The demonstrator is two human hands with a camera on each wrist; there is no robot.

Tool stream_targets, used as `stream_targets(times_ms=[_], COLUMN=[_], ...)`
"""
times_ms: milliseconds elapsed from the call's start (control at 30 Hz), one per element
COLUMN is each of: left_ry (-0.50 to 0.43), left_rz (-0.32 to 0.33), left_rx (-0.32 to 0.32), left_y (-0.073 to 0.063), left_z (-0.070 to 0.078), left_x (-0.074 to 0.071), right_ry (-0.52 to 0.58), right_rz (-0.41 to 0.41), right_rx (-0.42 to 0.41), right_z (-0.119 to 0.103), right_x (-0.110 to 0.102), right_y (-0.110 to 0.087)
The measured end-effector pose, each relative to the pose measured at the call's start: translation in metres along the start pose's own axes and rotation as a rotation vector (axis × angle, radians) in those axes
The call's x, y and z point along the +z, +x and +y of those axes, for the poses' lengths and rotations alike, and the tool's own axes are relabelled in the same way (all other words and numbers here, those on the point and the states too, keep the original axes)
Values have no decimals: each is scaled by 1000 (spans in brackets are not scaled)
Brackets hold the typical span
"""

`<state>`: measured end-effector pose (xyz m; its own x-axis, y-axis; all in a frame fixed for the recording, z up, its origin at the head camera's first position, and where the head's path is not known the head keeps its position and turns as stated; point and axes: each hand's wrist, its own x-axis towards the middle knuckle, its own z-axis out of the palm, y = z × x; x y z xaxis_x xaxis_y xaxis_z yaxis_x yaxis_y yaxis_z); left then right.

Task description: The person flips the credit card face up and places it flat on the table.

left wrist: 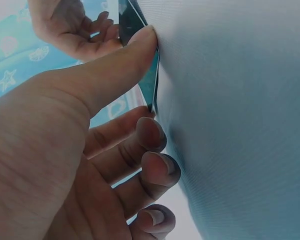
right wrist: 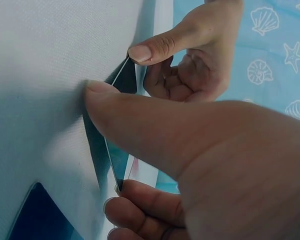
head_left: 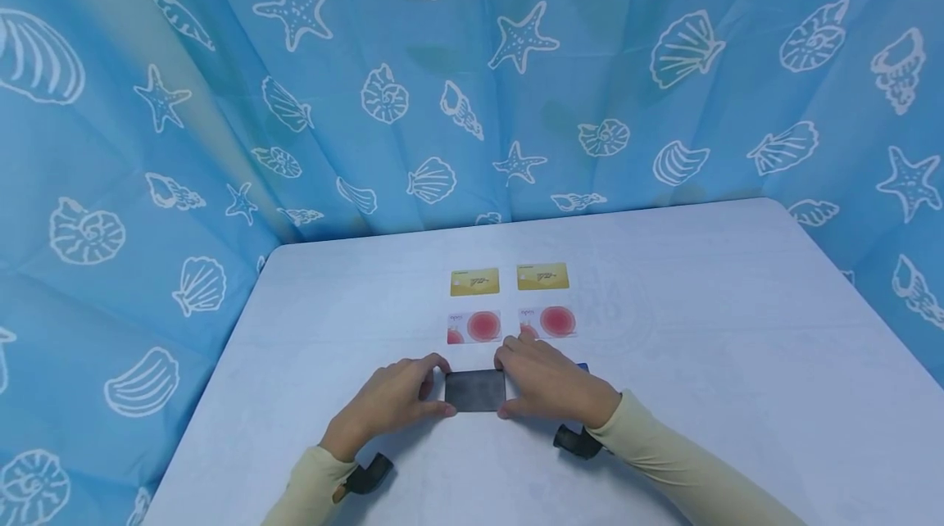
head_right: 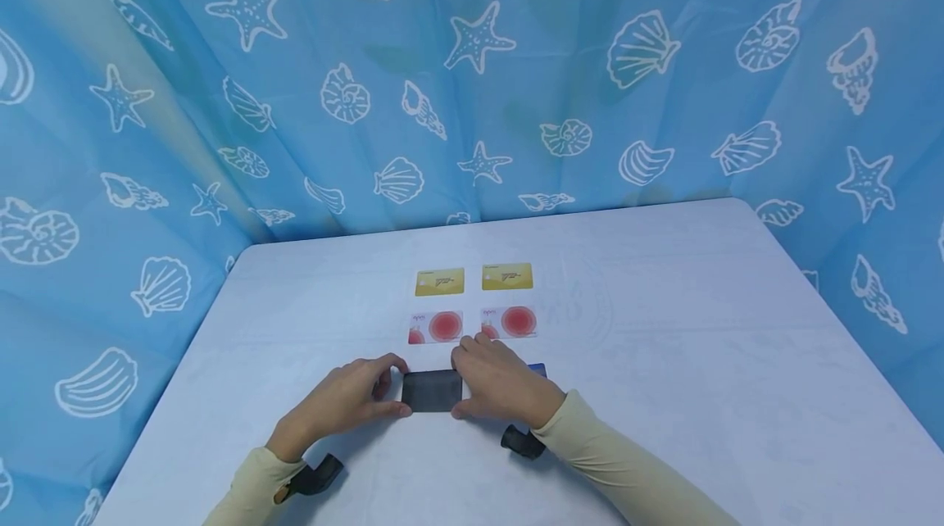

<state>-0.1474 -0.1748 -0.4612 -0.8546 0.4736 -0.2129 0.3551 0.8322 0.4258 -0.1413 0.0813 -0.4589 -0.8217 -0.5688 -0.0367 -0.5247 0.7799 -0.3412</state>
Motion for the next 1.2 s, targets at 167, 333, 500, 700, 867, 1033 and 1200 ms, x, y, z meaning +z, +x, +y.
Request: stream_targets(times_ms=[167, 333, 500, 700, 867, 1033, 1200], left_ry=[7, 21, 31, 31, 41, 48, 48], left_rz=[-8, -15, 2, 17, 25, 27, 30], left_rx=[-8, -28, -10, 18, 37, 44, 50], left_y=[2, 3, 3, 4, 5, 6, 8], left_z=[0, 4, 5, 10, 14, 18, 21], left_x=[1, -1, -2, -4, -4, -3, -3], right_ry=[17, 30, 46, 53, 59, 67, 70], right_rz=[-13, -27, -40, -43, -43, -40, -30], right_rx=[23, 43, 57, 61, 58, 55, 56], right_z=[-1, -2, -2, -4, -5, -5, -6], right_x=[-3, -7, -11, -17, -20, -21, -24], right_y=[-1, -1, -1, -2, -3, -3, -4])
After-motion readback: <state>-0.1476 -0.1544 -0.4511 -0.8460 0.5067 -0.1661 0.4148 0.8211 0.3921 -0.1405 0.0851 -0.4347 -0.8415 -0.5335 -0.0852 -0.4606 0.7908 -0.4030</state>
